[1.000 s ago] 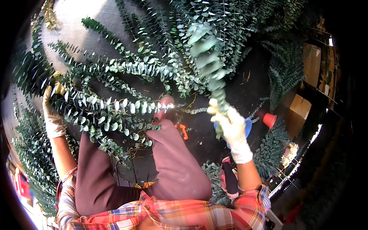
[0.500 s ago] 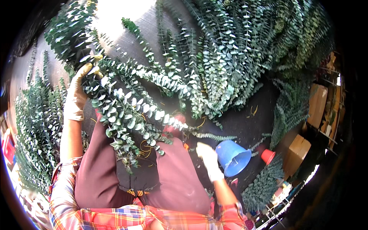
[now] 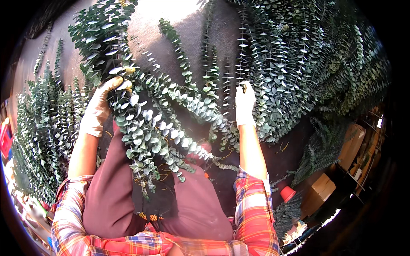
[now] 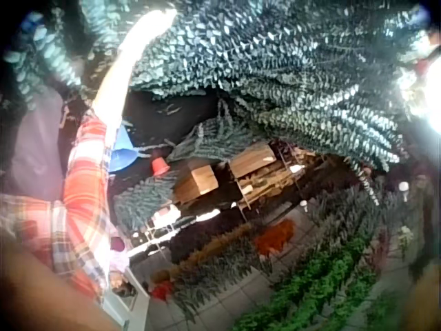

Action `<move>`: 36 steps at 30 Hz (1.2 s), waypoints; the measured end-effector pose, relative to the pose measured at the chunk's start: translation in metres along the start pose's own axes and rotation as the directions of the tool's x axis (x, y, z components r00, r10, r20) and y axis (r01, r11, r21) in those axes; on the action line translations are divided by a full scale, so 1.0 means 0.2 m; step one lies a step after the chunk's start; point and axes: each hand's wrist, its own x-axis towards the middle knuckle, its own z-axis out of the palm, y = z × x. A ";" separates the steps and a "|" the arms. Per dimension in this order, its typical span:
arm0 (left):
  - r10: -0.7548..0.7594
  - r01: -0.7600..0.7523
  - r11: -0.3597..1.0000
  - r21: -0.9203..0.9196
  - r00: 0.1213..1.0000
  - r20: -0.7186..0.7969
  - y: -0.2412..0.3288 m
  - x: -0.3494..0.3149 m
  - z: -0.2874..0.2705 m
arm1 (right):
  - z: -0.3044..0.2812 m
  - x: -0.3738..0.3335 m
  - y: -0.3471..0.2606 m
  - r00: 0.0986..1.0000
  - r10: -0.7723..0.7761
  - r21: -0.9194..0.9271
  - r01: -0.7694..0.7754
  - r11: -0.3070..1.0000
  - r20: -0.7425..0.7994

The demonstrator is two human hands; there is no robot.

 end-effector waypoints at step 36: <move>-0.007 0.005 1.000 0.020 0.994 0.106 -0.01 -0.01 0.11 | 0.08 -0.57 -0.86 0.505 -0.691 0.418 0.556 0.718 0.516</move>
